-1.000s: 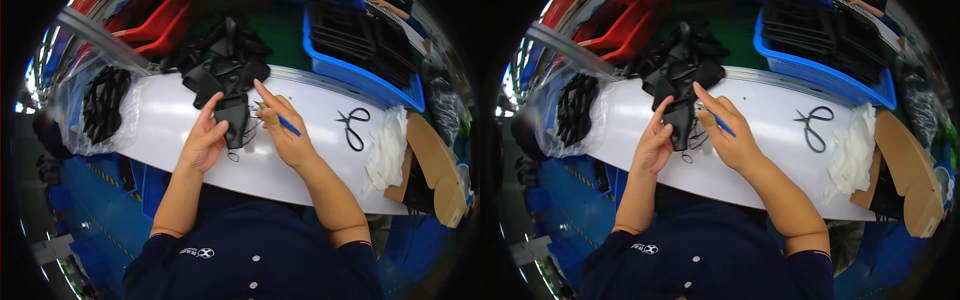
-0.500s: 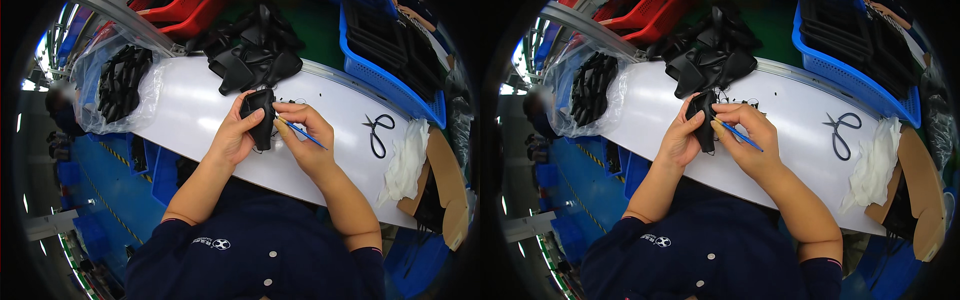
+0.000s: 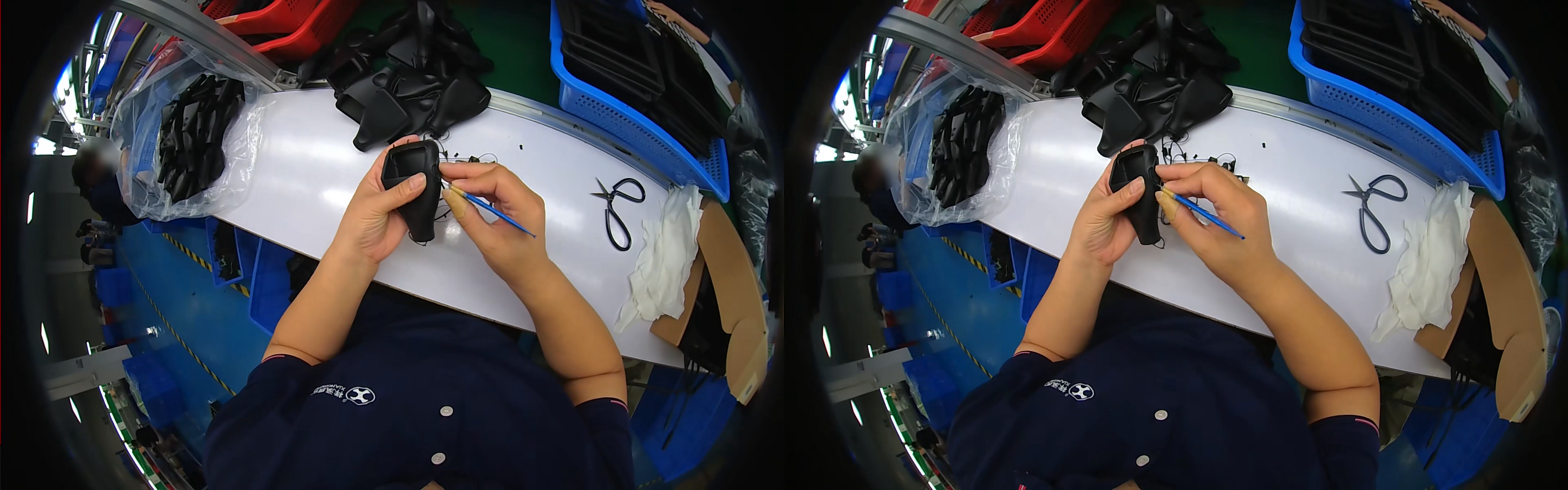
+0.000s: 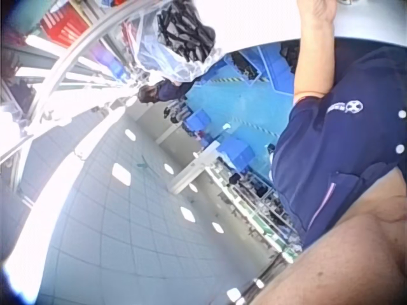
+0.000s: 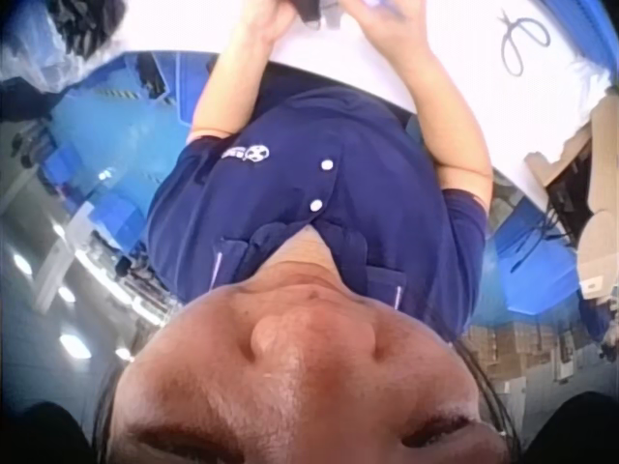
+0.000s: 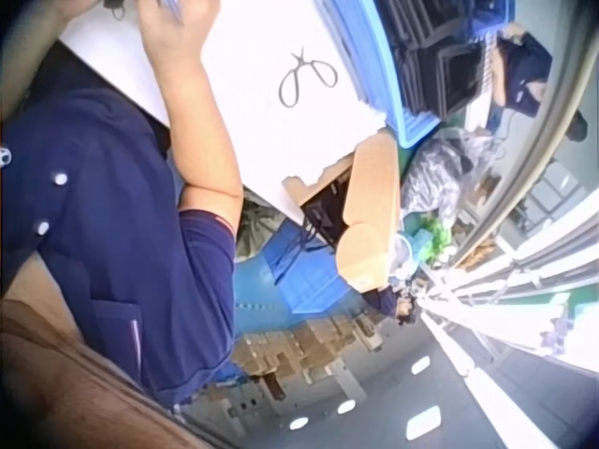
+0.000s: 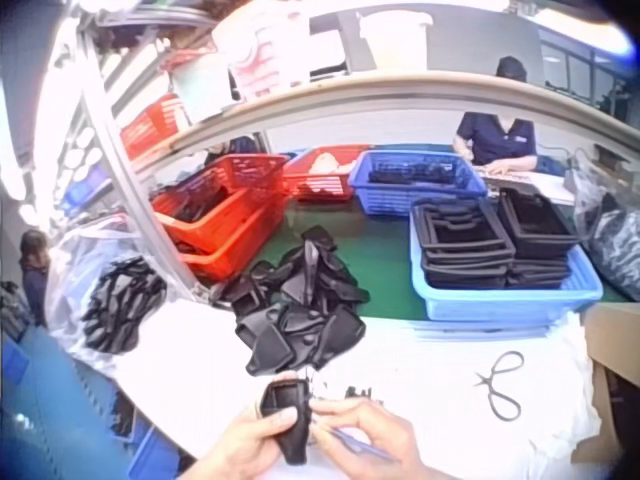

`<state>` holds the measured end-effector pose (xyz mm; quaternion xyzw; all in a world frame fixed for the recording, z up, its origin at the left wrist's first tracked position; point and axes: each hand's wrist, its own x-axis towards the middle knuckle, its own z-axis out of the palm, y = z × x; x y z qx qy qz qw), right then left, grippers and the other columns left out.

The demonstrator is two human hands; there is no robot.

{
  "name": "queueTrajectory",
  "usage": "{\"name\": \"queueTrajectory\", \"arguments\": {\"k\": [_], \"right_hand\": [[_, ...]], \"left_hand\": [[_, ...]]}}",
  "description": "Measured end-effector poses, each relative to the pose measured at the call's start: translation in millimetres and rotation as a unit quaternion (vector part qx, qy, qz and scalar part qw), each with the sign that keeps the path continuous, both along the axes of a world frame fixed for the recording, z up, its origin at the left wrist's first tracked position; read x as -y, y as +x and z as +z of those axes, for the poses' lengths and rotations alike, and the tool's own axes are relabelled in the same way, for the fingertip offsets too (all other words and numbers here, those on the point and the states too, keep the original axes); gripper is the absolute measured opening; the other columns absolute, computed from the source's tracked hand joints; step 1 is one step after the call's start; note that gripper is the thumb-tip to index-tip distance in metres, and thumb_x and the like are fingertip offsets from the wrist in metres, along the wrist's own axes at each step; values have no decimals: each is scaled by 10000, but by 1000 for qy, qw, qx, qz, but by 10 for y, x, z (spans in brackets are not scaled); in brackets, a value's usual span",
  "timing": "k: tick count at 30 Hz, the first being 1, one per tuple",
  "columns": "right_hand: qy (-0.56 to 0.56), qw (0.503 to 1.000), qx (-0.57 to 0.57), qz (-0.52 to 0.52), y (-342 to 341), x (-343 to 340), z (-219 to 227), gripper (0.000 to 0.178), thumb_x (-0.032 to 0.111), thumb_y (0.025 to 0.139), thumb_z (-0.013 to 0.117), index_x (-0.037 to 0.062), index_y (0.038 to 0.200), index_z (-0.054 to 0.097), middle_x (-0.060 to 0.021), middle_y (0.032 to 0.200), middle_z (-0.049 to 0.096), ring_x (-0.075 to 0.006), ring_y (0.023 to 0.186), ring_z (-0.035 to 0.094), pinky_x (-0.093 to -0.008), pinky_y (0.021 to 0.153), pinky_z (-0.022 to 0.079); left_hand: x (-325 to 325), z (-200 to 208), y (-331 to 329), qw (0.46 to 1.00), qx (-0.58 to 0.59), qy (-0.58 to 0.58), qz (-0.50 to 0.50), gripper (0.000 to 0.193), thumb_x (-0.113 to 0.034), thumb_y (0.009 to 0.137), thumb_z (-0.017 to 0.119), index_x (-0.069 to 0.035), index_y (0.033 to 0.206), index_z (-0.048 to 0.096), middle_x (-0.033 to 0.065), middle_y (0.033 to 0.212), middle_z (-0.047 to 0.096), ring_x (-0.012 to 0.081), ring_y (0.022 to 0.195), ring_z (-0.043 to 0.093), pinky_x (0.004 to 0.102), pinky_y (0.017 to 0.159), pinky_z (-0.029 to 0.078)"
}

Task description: The person cleans or trims small black plastic components using a thin picking tool.

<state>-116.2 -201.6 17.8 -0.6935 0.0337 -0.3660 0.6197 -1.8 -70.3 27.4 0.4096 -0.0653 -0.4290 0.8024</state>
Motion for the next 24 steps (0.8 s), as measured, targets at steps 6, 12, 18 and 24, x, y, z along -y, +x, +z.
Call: {"name": "queueTrajectory", "arguments": {"k": [6, 12, 18, 24], "right_hand": [[-8, 1000, -2, 11, -4, 12, 27, 115, 0, 807, 737, 5, 892, 658, -132, 1015, 710, -209, 877, 693, -297, 772, 546], [-170, 985, 9, -24, -12, 55, 51, 167, -10, 780, 743, 5, 909, 637, -151, 1030, 703, -274, 883, 696, -334, 750, 562], [-321, 943, 42, -79, 25, 62, -64, 220, -17, 751, 718, 6, 936, 602, -159, 1036, 691, -304, 852, 693, -345, 703, 578], [-370, 917, 86, -123, 58, 45, -77, 189, -15, 744, 702, 2, 890, 581, -168, 1015, 682, -303, 839, 692, -334, 670, 585]], "left_hand": [[-19, 9, 11, 1000, 16, 6, 0, 555, 21, 827, 724, -63, 1320, 484, 50, 1135, 589, 150, 1048, 598, 298, 944, 514], [-37, 13, -16, 999, 22, 30, 7, 541, 10, 828, 730, -63, 1308, 491, 48, 1114, 594, 150, 1034, 601, 298, 933, 518], [-38, -57, -74, 998, 32, 50, 37, 496, -3, 840, 725, -50, 1281, 502, 56, 1102, 607, 153, 1034, 609, 300, 925, 525], [-82, -51, -96, 998, 32, 38, 34, 461, -15, 872, 688, -41, 1292, 500, 70, 1118, 616, 164, 1008, 627, 309, 906, 533]]}}
